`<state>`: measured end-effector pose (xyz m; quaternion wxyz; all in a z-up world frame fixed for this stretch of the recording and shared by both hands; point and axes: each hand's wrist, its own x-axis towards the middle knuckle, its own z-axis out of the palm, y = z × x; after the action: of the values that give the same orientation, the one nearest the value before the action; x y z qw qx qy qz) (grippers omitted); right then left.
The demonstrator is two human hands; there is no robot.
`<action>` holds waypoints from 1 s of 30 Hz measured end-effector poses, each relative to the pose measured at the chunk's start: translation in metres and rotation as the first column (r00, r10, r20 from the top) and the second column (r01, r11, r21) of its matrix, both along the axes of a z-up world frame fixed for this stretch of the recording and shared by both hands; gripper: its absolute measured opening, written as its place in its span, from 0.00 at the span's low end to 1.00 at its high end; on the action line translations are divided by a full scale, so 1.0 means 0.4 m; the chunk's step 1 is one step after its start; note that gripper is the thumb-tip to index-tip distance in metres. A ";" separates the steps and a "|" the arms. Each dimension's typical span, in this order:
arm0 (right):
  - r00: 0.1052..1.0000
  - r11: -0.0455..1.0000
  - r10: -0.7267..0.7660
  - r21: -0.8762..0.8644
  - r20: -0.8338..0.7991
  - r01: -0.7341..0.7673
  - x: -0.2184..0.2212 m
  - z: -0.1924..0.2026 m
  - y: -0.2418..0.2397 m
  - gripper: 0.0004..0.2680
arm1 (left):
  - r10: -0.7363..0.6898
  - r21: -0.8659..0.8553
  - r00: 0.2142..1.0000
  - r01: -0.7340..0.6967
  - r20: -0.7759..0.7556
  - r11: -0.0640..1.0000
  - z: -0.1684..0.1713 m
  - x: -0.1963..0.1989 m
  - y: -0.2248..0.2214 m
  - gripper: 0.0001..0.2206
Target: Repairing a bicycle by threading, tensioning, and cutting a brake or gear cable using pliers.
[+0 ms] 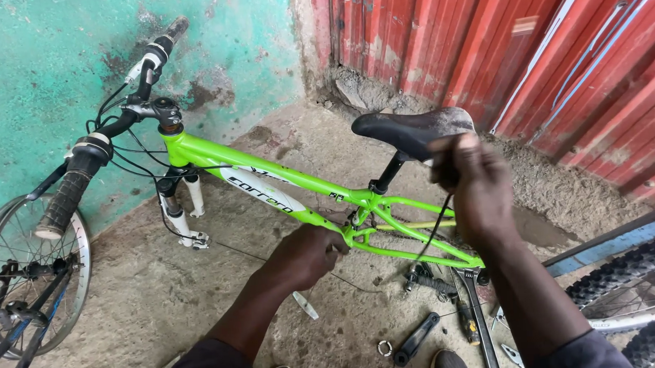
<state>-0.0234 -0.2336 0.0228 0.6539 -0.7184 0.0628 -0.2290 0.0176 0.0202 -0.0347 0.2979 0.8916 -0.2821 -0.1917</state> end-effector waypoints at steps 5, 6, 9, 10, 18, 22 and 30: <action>0.931 0.785 -0.313 0.603 0.190 0.141 -0.015 0.082 -0.065 0.19 | -0.173 0.296 0.950 0.249 -0.260 0.922 0.021 -0.021 -0.013 0.20; 0.931 0.786 -0.312 0.602 0.192 0.139 -0.019 0.079 -0.085 0.19 | -0.172 0.295 0.951 0.247 -0.258 0.923 0.021 -0.019 -0.013 0.20; 0.887 0.695 -0.405 0.705 0.221 0.142 -0.022 0.063 -0.144 0.17 | -0.148 0.260 0.976 0.187 -0.161 0.947 0.016 -0.010 -0.015 0.32; 0.879 0.684 -0.409 0.720 0.246 0.117 -0.018 0.052 -0.163 0.17 | -0.063 0.252 0.987 0.100 -0.148 0.963 0.009 -0.004 -0.016 0.31; 0.894 0.918 -0.187 0.397 0.407 0.011 -0.032 0.056 -0.005 0.22 | 0.177 0.059 0.969 -0.190 0.172 0.980 -0.012 0.009 -0.043 0.33; 0.832 0.907 -0.055 0.376 0.553 -0.190 -0.057 -0.003 0.135 0.19 | 0.104 -0.055 0.780 -0.175 -0.618 0.983 0.007 -0.037 -0.063 0.37; 0.750 0.838 0.471 0.032 0.465 -0.545 -0.136 -0.016 0.246 0.26 | 0.064 -0.318 0.320 -0.947 -0.945 0.041 -0.072 0.090 0.008 0.19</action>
<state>-0.0778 -0.1353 0.0165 0.7454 -0.5804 -0.2657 -0.1918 0.0536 0.0234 -0.0634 0.8621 0.4125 0.2221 -0.1930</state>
